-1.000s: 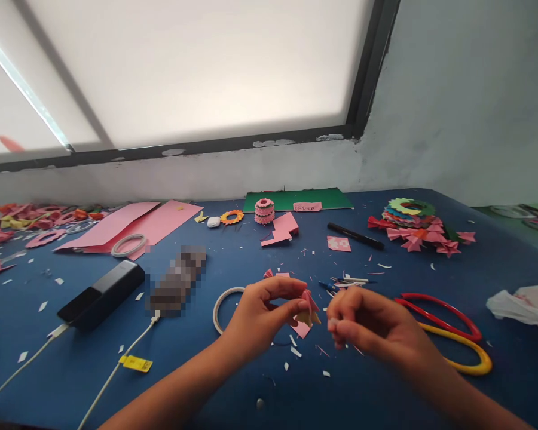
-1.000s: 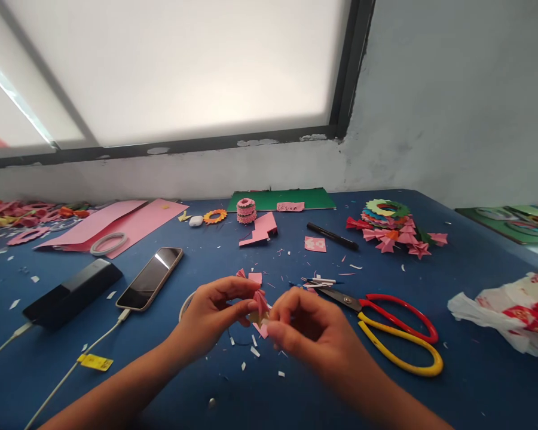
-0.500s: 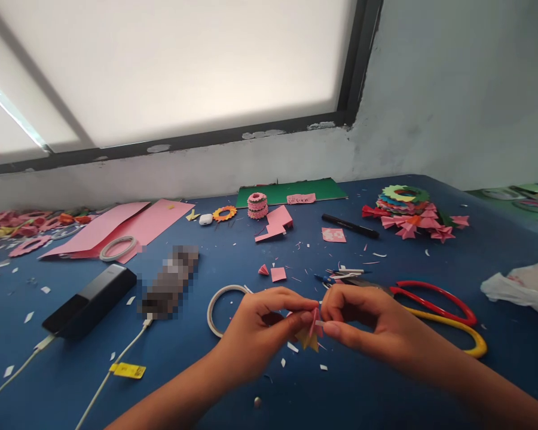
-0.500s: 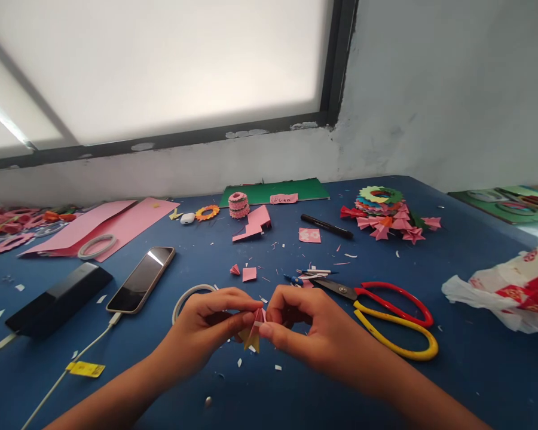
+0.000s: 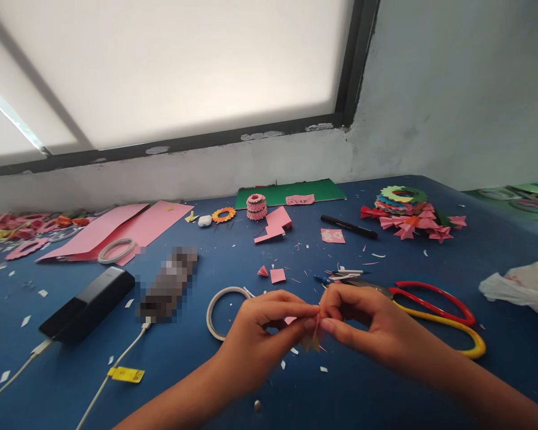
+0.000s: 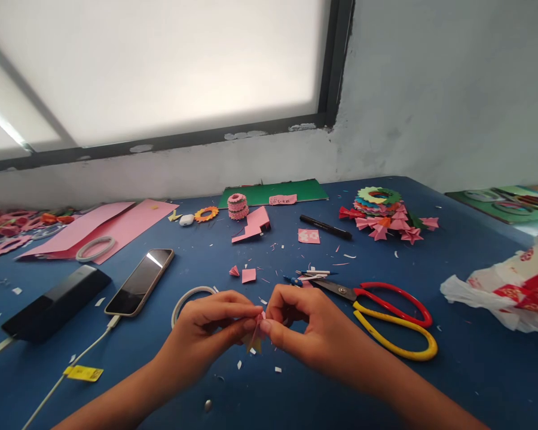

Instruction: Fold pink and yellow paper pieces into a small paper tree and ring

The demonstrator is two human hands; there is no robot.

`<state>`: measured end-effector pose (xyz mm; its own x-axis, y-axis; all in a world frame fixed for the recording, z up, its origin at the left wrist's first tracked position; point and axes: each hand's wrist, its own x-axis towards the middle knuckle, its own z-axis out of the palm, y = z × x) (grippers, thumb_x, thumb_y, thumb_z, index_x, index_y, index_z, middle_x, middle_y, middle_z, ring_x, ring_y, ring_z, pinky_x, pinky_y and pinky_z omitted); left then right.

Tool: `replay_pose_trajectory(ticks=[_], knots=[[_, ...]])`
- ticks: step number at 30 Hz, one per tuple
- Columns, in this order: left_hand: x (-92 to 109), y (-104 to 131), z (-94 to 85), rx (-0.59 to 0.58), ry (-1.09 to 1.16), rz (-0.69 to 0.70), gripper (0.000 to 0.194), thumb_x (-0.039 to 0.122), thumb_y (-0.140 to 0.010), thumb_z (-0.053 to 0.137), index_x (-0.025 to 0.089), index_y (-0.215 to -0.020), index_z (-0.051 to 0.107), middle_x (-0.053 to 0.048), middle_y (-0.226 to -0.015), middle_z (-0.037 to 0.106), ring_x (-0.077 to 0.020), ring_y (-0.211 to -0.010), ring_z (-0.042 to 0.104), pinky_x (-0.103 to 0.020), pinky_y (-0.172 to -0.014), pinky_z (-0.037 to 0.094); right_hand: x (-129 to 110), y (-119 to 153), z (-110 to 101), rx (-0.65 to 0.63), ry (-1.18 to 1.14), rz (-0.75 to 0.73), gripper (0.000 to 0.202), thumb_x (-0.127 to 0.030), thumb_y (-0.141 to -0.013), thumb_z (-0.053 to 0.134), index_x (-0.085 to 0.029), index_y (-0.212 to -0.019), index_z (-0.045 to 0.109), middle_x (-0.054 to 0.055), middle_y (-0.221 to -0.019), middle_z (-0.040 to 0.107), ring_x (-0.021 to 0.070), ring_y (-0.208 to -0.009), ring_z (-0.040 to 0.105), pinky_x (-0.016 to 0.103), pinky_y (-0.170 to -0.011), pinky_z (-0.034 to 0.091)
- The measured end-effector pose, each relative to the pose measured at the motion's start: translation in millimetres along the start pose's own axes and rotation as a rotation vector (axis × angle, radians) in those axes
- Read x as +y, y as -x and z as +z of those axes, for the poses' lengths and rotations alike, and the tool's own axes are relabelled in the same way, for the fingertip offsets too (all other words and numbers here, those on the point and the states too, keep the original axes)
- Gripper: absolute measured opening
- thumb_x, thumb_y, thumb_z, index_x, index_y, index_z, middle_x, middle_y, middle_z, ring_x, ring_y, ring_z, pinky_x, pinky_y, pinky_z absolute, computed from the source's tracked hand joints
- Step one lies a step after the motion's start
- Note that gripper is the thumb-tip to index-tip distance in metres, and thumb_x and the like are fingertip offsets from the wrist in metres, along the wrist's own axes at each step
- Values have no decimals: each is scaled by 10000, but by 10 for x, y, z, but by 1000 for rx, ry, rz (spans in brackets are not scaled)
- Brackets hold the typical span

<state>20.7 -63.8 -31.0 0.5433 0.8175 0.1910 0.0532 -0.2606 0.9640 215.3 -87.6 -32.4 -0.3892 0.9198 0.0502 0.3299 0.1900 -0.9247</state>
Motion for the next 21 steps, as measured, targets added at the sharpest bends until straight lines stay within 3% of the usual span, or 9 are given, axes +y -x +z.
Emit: replay_pose_trajectory(ticks=[5, 12, 17, 21], knots=[[-38, 13, 19, 23, -133, 158, 184, 155, -827, 644, 229, -949, 759, -59, -815, 683, -136, -685, 622, -227, -597, 506, -11, -11, 28, 68, 97, -56, 180, -262, -842, 524, -203, -678, 478, -18, -671, 558, 119, -634, 518, 229, -579, 421], [-50, 41, 49, 47, -140, 168, 183, 152, -829, 637, 234, -940, 756, -55, -811, 674, -144, -684, 635, -232, -589, 527, -1, -8, 64, 224, 201, -131, 142, -171, -756, 541, -212, -644, 463, -30, -627, 545, 120, -590, 529, 231, -546, 443], [-37, 25, 26, 108, -57, 84, 162, 181, -839, 638, 234, -947, 746, -53, -878, 686, -132, -717, 638, -201, -578, 524, 35, -2, 91, 372, 148, -157, 128, -311, -794, 630, -220, -802, 541, -20, -700, 596, 134, -619, 602, 256, -582, 520], [-48, 32, 32, 139, -18, 103, 164, 163, -838, 639, 234, -941, 745, -46, -868, 685, -122, -707, 638, -193, -580, 522, 48, -3, 142, 425, 102, -218, 207, -296, -794, 646, -244, -963, 539, -16, -772, 629, 136, -648, 632, 267, -618, 562]])
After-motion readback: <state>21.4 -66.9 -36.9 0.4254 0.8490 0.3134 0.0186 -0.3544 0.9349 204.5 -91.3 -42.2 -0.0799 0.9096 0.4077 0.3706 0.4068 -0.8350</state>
